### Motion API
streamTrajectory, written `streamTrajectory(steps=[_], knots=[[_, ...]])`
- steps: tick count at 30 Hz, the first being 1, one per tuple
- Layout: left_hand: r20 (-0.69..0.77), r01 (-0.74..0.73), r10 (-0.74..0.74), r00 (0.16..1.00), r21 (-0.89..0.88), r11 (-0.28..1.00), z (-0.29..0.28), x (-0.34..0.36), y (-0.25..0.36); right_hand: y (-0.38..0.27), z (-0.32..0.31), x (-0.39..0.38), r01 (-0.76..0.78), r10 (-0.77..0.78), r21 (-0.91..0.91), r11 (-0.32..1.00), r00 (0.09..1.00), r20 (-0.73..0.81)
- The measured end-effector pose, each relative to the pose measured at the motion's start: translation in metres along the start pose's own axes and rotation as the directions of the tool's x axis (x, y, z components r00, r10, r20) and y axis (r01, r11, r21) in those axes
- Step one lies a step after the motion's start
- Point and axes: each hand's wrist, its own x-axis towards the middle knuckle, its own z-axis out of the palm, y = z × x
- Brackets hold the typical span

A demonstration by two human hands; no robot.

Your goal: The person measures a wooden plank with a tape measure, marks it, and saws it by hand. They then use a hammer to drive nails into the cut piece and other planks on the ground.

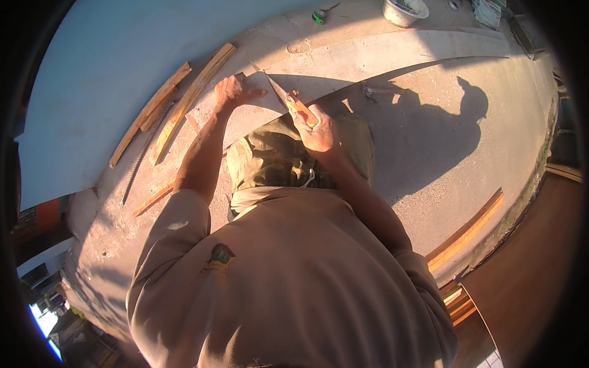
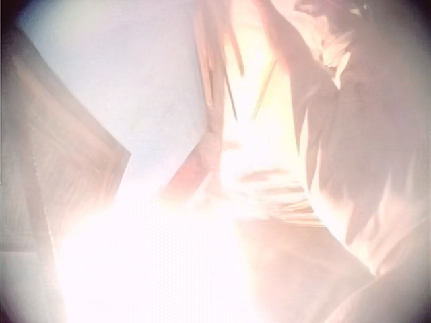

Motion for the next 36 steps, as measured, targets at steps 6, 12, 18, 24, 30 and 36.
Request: streamTrajectory(steps=[6, 12, 18, 24, 30, 36], knots=[[0.015, -0.006, 0.006, 1.0, -0.023, 1.0, 0.007, 0.009, -0.009, -0.051, -0.11, -0.123, -0.449, 0.454, 0.363, 0.816, 0.888, 0.077], [-0.091, -0.013, 0.023, 0.996, 0.104, 0.994, 0.005, 0.004, -0.005, 0.01, -0.002, -0.011, -0.172, 0.179, 0.299, 0.939, 0.984, 0.004], [0.077, 0.014, -0.009, 0.997, -0.056, 0.998, 0.008, 0.009, -0.01, -0.026, -0.1, -0.132, -0.487, 0.476, 0.292, 0.823, 0.872, 0.114], [-0.107, -0.058, 0.066, 0.992, 0.074, 0.996, 0.008, 0.01, -0.007, -0.012, -0.008, -0.01, -0.132, 0.131, 0.015, 0.991, 0.99, 0.053], [0.012, 0.029, -0.029, 1.0, -0.008, 1.0, 0.01, 0.015, -0.01, -0.036, -0.083, -0.093, -0.489, 0.471, 0.104, 0.866, 0.868, 0.157], [0.054, 0.032, -0.035, 0.998, 0.068, 0.997, 0.004, 0.018, -0.006, -0.026, -0.055, -0.053, -0.525, 0.505, 0.122, 0.842, 0.848, 0.164]])
